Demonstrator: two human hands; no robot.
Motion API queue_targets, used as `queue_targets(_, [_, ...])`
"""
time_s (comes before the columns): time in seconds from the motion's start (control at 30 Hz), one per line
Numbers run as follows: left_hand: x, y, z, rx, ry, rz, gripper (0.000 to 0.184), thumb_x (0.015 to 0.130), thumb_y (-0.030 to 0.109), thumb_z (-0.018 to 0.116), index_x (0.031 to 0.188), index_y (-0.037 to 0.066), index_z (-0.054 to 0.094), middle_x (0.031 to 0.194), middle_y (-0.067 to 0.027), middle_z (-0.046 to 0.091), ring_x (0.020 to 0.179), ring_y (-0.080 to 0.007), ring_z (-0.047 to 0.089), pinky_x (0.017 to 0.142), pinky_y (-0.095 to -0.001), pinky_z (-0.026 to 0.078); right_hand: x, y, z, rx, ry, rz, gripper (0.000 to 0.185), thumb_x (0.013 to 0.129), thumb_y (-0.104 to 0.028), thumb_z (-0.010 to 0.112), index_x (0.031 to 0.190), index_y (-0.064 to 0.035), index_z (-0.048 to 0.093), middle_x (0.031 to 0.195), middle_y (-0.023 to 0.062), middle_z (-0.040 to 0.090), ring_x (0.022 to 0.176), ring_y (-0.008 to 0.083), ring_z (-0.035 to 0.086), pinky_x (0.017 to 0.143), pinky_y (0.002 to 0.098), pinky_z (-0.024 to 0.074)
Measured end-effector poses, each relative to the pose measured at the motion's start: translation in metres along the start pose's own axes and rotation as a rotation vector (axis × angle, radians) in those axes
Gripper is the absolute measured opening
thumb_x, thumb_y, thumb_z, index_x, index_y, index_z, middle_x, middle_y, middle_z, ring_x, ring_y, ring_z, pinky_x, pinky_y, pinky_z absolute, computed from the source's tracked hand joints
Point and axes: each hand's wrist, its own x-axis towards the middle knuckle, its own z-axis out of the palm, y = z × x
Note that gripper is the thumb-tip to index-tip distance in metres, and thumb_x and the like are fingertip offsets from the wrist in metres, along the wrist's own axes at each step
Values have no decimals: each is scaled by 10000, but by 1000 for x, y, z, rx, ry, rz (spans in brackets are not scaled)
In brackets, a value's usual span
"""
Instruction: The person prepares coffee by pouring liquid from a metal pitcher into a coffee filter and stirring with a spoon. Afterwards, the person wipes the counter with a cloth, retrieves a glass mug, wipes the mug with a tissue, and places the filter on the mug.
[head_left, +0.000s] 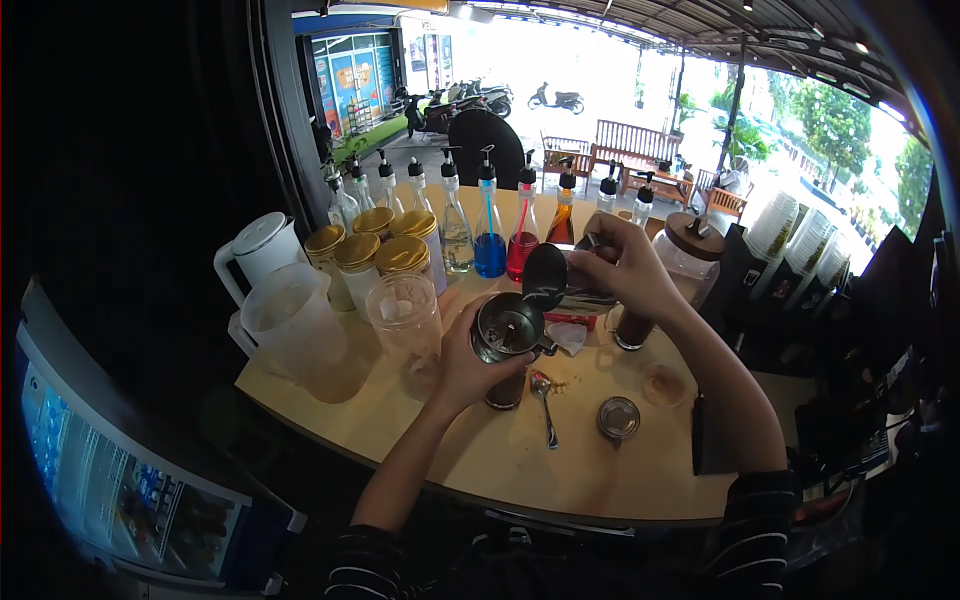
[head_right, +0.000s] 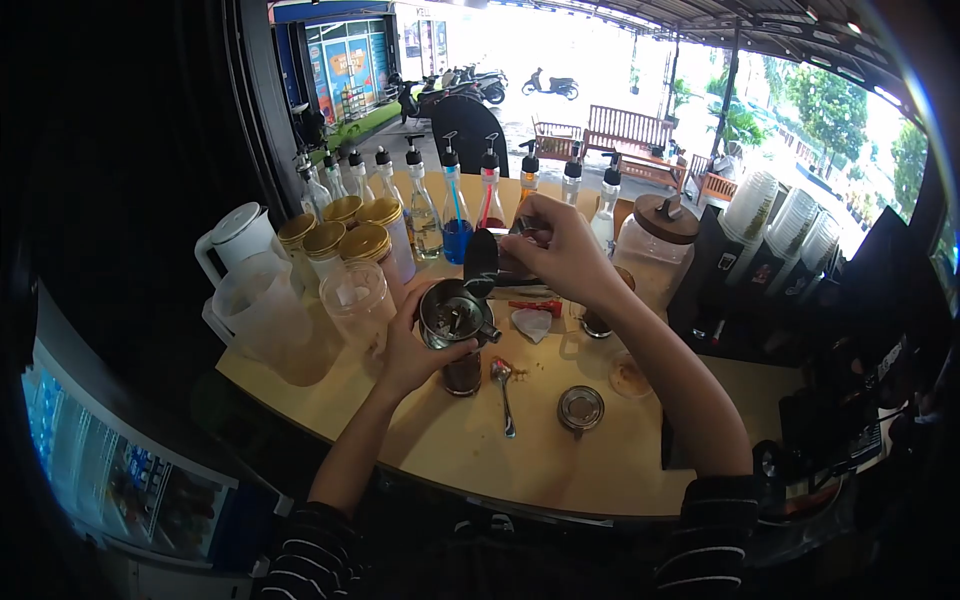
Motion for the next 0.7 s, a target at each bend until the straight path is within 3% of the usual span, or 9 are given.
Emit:
queue_targets(0.17, [3, 1, -2, -54, -17, -78, 749, 592, 148, 875, 1230, 35, 500, 1150, -72, 580, 1093, -170, 562, 981, -323, 430, 14, -16, 6, -239, -63, 58, 197, 829, -93, 669, 816, 13, 503, 706, 22, 584, 692, 32, 549, 614, 229, 465])
queue_targets(0.37, [4, -1, -5, -29, -29, -105, 772, 584, 157, 877, 1242, 28, 492, 1151, -79, 583, 1090, -173, 566, 979, -326, 432, 25, -16, 19, -110, -77, -1, 194, 803, -95, 668, 808, 24, 515, 684, 38, 550, 634, 56, 478, 579, 254, 427])
queue_targets(0.7, [4, -7, -7, -12, -41, -87, 813, 578, 189, 888, 1254, 9, 475, 1138, -93, 596, 1080, -177, 576, 969, -329, 440, 36, -12, 25, -232, -101, -72, 231, 737, -118, 669, 791, 34, 503, 679, 81, 532, 658, 134, 501, 630, 319, 436])
